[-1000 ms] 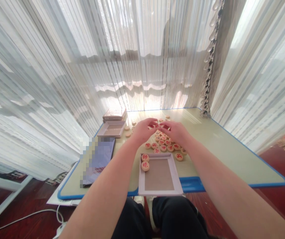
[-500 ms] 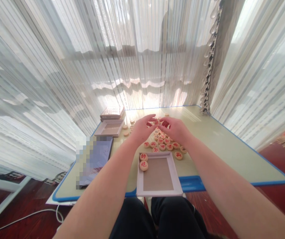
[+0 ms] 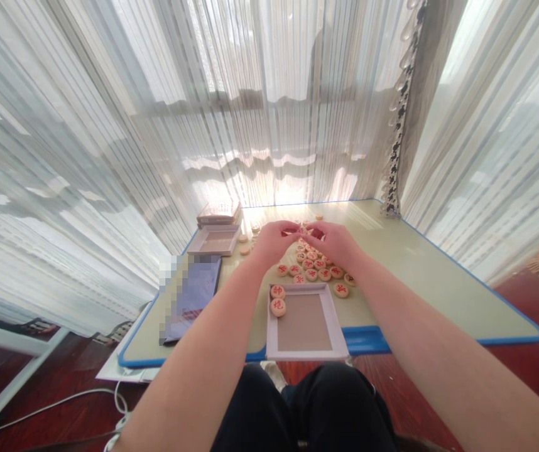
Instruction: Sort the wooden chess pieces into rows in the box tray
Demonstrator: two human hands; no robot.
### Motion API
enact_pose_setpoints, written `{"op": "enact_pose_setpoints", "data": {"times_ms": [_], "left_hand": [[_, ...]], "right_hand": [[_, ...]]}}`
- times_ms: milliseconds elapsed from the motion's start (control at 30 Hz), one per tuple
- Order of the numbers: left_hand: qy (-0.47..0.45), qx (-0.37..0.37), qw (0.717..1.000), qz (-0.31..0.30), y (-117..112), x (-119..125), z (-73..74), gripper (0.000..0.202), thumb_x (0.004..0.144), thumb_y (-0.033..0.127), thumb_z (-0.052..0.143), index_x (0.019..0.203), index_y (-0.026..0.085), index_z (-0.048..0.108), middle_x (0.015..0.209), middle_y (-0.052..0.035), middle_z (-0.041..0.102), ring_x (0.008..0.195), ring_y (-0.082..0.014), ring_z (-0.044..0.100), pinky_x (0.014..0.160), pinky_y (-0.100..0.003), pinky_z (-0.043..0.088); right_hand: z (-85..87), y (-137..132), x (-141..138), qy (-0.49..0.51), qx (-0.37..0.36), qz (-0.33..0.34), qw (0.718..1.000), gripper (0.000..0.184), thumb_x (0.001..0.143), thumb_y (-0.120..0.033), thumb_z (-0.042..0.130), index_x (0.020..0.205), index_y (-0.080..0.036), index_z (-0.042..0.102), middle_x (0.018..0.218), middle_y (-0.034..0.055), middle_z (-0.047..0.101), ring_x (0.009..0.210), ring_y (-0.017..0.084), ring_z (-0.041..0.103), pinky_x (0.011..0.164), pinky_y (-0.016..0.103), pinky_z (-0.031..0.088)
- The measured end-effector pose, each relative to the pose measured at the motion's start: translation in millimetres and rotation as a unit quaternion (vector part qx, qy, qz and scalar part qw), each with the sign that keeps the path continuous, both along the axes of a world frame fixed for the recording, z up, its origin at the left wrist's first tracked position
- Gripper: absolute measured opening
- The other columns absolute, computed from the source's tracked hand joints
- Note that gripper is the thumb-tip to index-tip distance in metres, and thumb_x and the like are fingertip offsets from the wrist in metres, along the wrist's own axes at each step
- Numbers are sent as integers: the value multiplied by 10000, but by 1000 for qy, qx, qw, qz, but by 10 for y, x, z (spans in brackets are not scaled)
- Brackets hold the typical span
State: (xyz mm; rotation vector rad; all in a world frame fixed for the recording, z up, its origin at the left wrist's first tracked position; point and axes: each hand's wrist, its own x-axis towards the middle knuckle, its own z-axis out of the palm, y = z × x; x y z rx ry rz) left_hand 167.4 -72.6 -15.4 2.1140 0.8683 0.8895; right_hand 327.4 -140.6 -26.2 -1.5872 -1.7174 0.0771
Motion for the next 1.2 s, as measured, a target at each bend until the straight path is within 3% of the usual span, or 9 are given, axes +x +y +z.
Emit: {"op": "enact_pose_setpoints", "data": {"times_ms": [267, 633, 833, 933, 1033, 1100, 1200], "left_hand": [[9, -8, 1000, -12, 22, -40, 20, 267, 727, 319, 641, 940, 166, 694, 944, -64, 707, 850, -175, 632, 793, -313, 500], [25, -4, 1000, -15, -103, -46, 34, 277, 723, 283, 638, 959, 149, 697, 940, -73, 705, 813, -163, 626, 781, -309, 497], [45, 77, 996, -3, -230, -17, 23, 279, 746, 165, 554, 991, 161, 687, 1014, -61, 692, 858, -155, 629, 819, -291, 490], [43, 119, 991, 41, -348, -66, 77, 322, 727, 92, 498, 975, 169, 689, 990, -45, 698, 868, -158, 628, 832, -296, 483], [27, 128, 991, 35, -510, -212, 94, 293, 722, 96, 480, 896, 173, 702, 915, -26, 709, 845, -148, 632, 817, -270, 482], [10, 134, 990, 37, -624, -347, 50, 266, 732, 125, 482, 875, 171, 702, 896, -28, 709, 840, -149, 632, 802, -263, 482], [-28, 127, 988, 87, -764, -539, -91, 262, 777, 193, 462, 903, 162, 690, 937, -46, 700, 873, -160, 623, 767, -258, 481]], "right_hand": [[-42, 14, -24, 14, 8, -1, 1000, 327, 782, -412, 567, 1017, -205, 665, 750, 16, 680, 634, 138, 589, 620, 260, 458], [-26, -79, -13, 29, 22, 15, 999, 265, 723, -384, 613, 876, -177, 675, 682, 16, 663, 617, 137, 583, 597, 257, 458], [-37, -179, 10, 59, 50, -29, 997, 248, 671, -356, 636, 817, -158, 668, 685, 27, 650, 637, 149, 577, 628, 272, 452], [25, -360, 31, 118, 64, -74, 988, 272, 678, -372, 626, 825, -146, 661, 702, 34, 653, 637, 150, 573, 626, 276, 448], [32, -677, -37, 167, 53, -69, 982, 299, 695, -408, 611, 828, -144, 655, 695, 30, 645, 623, 145, 563, 596, 267, 435], [-33, -906, -136, 171, 42, -57, 983, 313, 693, -427, 617, 829, -147, 653, 671, 18, 626, 600, 135, 542, 577, 258, 419], [-185, -1152, -282, 169, 52, -59, 983, 303, 692, -403, 614, 861, -152, 639, 611, -13, 563, 563, 117, 498, 557, 242, 394]]}}
